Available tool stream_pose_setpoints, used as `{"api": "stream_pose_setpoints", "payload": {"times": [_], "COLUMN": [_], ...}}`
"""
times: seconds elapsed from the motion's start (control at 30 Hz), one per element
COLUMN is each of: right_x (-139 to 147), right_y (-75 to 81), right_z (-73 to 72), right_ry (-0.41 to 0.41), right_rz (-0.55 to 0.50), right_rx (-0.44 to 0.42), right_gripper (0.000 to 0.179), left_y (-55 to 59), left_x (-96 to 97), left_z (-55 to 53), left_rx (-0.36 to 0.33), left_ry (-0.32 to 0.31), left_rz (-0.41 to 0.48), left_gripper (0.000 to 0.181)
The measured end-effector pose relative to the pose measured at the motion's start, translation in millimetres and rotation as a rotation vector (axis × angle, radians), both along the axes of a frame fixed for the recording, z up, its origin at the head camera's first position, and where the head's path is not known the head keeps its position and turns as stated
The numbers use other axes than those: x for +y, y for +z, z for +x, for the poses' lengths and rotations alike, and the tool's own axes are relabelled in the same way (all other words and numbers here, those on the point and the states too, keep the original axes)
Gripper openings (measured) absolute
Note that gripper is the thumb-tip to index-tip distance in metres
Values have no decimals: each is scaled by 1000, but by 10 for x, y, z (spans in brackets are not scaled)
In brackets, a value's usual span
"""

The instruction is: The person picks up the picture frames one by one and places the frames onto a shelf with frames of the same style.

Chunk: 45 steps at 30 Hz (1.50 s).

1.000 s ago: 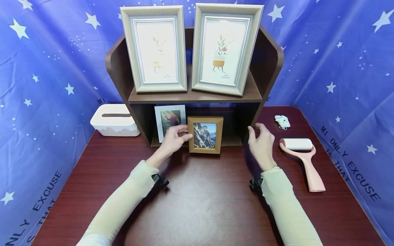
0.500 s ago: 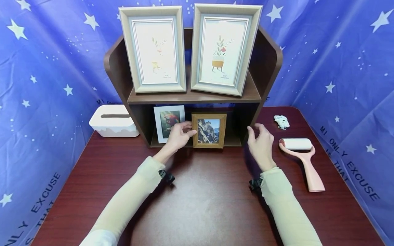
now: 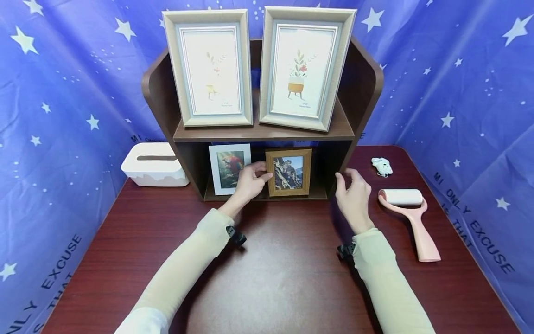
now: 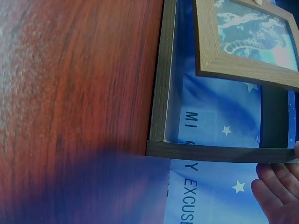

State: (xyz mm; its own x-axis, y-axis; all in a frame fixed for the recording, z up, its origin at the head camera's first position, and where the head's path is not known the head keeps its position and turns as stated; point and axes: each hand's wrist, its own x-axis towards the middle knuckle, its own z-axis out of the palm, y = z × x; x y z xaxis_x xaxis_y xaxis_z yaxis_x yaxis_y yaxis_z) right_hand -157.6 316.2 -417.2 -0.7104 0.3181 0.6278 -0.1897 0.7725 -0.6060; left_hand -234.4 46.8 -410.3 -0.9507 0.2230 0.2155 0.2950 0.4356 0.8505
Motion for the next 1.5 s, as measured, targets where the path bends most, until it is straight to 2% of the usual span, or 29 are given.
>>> {"api": "stream_pose_setpoints", "payload": {"times": [0.17, 0.4, 0.77, 0.93, 1.07, 1.3, 1.5], "right_x": [19, 19, 11, 4, 0, -1, -11], "right_y": [-6, -2, 7, 9, 8, 9, 6], "right_z": [1, -3, -13, -7, -7, -1, 11], "right_ry": [4, 1, -4, -6, -7, -4, -1], "right_rz": [1, 1, 6, 4, 2, -1, 1], "right_rx": [5, 15, 19, 19, 13, 9, 10], "right_gripper": [26, 24, 24, 24, 24, 24, 24], "left_y": [20, 20, -10, -26, -42, -58, -54], "left_x": [56, 83, 138, 150, 155, 163, 181], "left_z": [-42, -77, -105, -124, -139, -160, -171], "left_rx": [-11, -65, -54, -47, -58, -99, -91], "left_ry": [7, -2, 0, 9, 17, 31, 42], "left_rz": [-10, -19, 13, -9, -18, 22, 3], "left_gripper": [25, 33, 31, 32, 33, 36, 34]}}
